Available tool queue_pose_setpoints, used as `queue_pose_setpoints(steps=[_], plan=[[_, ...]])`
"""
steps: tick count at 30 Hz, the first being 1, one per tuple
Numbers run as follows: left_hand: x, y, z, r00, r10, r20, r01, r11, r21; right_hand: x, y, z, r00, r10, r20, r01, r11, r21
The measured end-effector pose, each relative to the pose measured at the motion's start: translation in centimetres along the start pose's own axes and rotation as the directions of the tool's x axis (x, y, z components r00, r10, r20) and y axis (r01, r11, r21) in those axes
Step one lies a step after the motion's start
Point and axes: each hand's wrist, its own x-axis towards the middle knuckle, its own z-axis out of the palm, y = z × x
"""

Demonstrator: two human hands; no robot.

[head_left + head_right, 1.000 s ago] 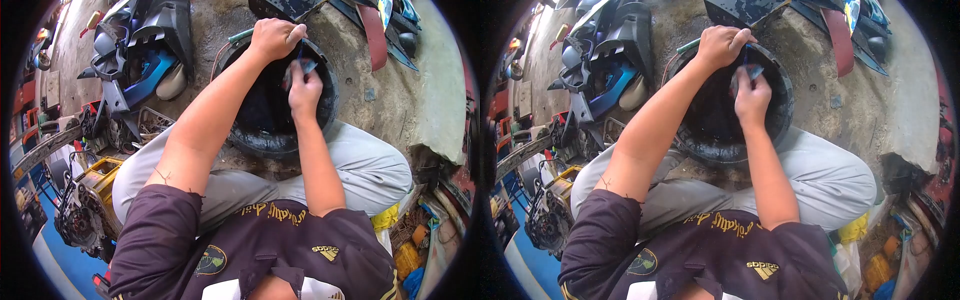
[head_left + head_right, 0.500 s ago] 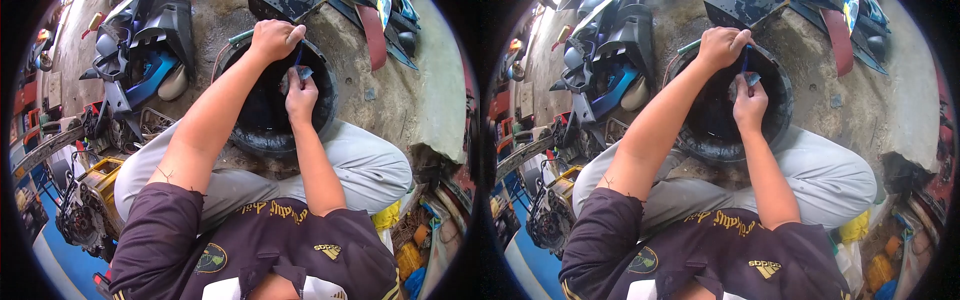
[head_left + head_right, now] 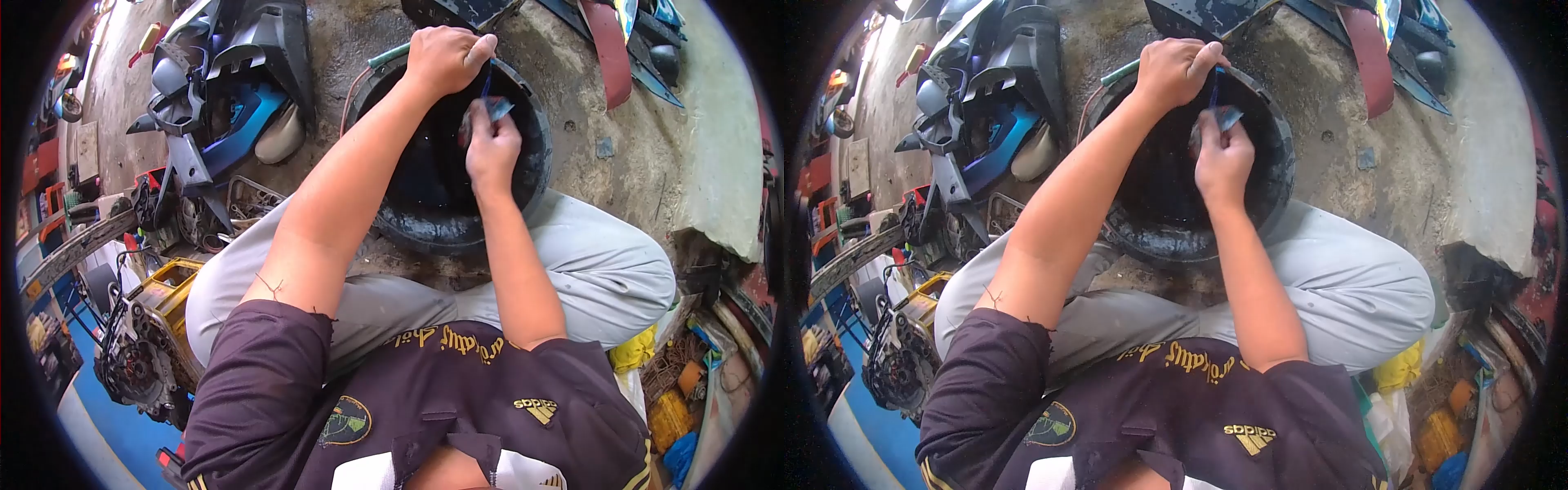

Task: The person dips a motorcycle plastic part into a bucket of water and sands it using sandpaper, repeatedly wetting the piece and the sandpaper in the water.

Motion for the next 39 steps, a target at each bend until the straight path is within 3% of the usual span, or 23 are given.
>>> queue_pose_setpoints(steps=[2,4,7,10,15,17,20,23,24,27,28,29,32,36,39], plan=[[0.1,-0.1,0.0,1.0,0.019,-0.019,-0.018,1.0,0.016,-0.7,1.2,0.7,0.996,-0.064,-0.061,0.066,0.997,0.028],[0.5,-0.2,0.0,1.0,0.014,-0.014,-0.013,1.0,0.017,1.2,0.4,0.3,0.998,-0.067,-0.013,0.067,0.998,-0.008],[-0.5,-0.3,0.4,1.0,0.008,0.001,-0.008,1.0,0.024,1.2,-1.2,-0.5,1.0,0.013,0.019,-0.013,1.0,-0.018],[0.3,0.0,0.1,0.999,0.036,-0.016,-0.036,0.999,0.028,0.3,0.5,0.3,0.999,-0.032,-0.031,0.033,0.999,0.035],[0.1,-0.1,0.0,1.0,0.018,-0.008,-0.018,0.998,0.055,1.6,-1.8,-0.2,0.997,0.051,0.054,-0.055,0.996,0.077],[0.1,0.3,-0.2,0.999,0.03,-0.016,-0.029,0.999,0.031,1.0,-0.3,-0.5,0.999,-0.027,0.023,0.027,1.0,-0.013],[0.1,0.2,-0.1,1.0,0.024,-0.017,-0.024,1.0,0.005,0.7,1.1,-0.1,1.0,0.013,-0.028,-0.01,0.997,0.082],[0.2,-0.3,0.2,0.998,0.059,-0.028,-0.058,0.998,0.025,2.6,-2.8,-0.1,1.0,0.013,0.0,-0.013,0.995,0.096],[0.1,-0.6,0.4,0.997,0.062,-0.044,-0.06,0.997,0.058,3.1,-2.7,-0.6,0.996,-0.059,0.06,0.053,0.993,0.104],[0.1,-0.4,0.1,0.999,0.033,0.002,-0.033,0.999,0.03,0.6,-0.9,-0.4,0.995,0.092,0.027,-0.093,0.995,0.024],[0.1,0.0,0.0,0.997,0.066,-0.036,-0.067,0.998,-0.016,-0.1,0.1,0.3,0.996,-0.084,-0.012,0.084,0.996,-0.026],[0.4,0.0,0.0,0.998,0.053,-0.034,-0.053,0.999,-0.002,0.2,0.8,0.0,0.996,-0.083,-0.021,0.081,0.995,-0.057],[0.2,-0.2,0.2,0.998,0.038,-0.055,-0.036,0.999,0.032,2.3,-2.2,-0.1,0.998,0.016,0.056,-0.016,1.0,0.002],[0.2,0.0,0.1,0.999,0.04,-0.029,-0.04,0.999,0.025,0.4,0.0,0.4,0.993,-0.102,-0.054,0.102,0.995,-0.013],[0.4,-0.2,0.0,0.998,0.041,-0.046,-0.041,0.999,0.011,2.1,-1.2,0.2,0.999,0.008,0.034,-0.012,0.993,0.116]])
